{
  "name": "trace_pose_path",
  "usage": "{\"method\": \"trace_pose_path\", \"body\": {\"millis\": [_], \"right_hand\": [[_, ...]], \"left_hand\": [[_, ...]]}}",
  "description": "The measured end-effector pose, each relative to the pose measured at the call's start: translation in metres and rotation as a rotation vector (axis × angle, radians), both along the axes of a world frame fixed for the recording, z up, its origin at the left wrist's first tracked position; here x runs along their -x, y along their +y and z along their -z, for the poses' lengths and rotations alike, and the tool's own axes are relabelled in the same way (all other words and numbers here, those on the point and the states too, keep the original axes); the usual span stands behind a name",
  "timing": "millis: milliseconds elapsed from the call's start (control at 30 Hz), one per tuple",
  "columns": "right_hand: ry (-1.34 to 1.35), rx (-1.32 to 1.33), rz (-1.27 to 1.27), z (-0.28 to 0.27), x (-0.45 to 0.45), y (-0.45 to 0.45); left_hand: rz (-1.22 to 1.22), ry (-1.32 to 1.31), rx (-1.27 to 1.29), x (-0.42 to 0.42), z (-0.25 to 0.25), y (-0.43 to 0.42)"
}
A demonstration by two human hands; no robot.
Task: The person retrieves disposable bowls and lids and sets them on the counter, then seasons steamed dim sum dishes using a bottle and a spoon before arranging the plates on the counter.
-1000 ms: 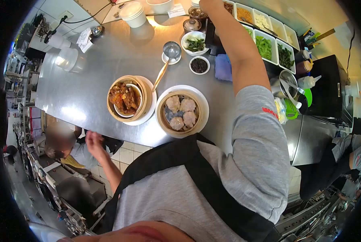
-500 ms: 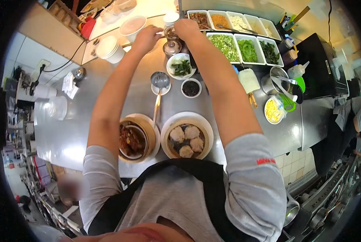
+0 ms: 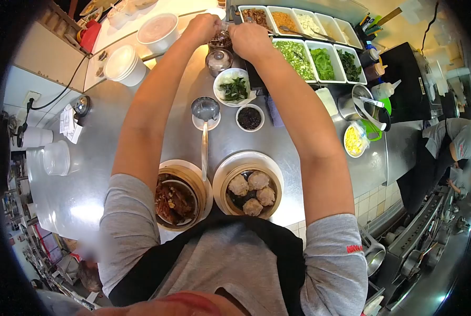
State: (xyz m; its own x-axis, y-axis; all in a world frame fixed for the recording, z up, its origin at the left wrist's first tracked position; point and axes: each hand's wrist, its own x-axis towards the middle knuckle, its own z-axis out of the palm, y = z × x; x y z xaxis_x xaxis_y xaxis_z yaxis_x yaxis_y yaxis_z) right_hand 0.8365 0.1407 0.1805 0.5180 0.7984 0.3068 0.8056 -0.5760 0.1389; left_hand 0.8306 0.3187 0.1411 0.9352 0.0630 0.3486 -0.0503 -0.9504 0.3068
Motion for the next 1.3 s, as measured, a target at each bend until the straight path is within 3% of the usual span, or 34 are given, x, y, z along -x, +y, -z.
{"method": "trace_pose_path", "body": {"millis": [267, 400, 567, 700, 833, 933, 1067, 1300], "right_hand": [[-0.199, 0.037, -0.106, 0.012, 0.027, -0.002], [-0.134, -0.017, -0.104, 0.020, 0.037, 0.000], [-0.033, -0.158, 0.143, 0.008, 0.043, -0.001], [0.131, -0.470, 0.307, -0.003, 0.038, 0.000], [0.231, -0.690, 0.322, -0.008, 0.025, -0.005], [0.759, -1.021, 0.369, -0.047, 0.044, -0.012], [1.072, -1.342, 0.197, -0.065, 0.060, -0.024], [1.132, -1.374, 0.099, -0.083, 0.106, -0.088]], "left_hand": [[-0.095, -0.003, 0.347, 0.003, -0.004, 0.011], [-0.157, 0.054, 0.446, 0.012, 0.001, 0.013], [-0.162, 0.072, 0.529, 0.006, 0.010, 0.015], [-0.152, 0.086, 0.616, 0.005, 0.009, 0.014], [-0.139, 0.032, 0.449, 0.011, 0.002, 0.009], [-0.099, -0.021, 0.207, 0.009, 0.002, 0.002], [-0.005, -0.030, -0.032, 0.008, 0.007, -0.010], [0.040, 0.079, -0.200, 0.007, -0.001, -0.021]]}}
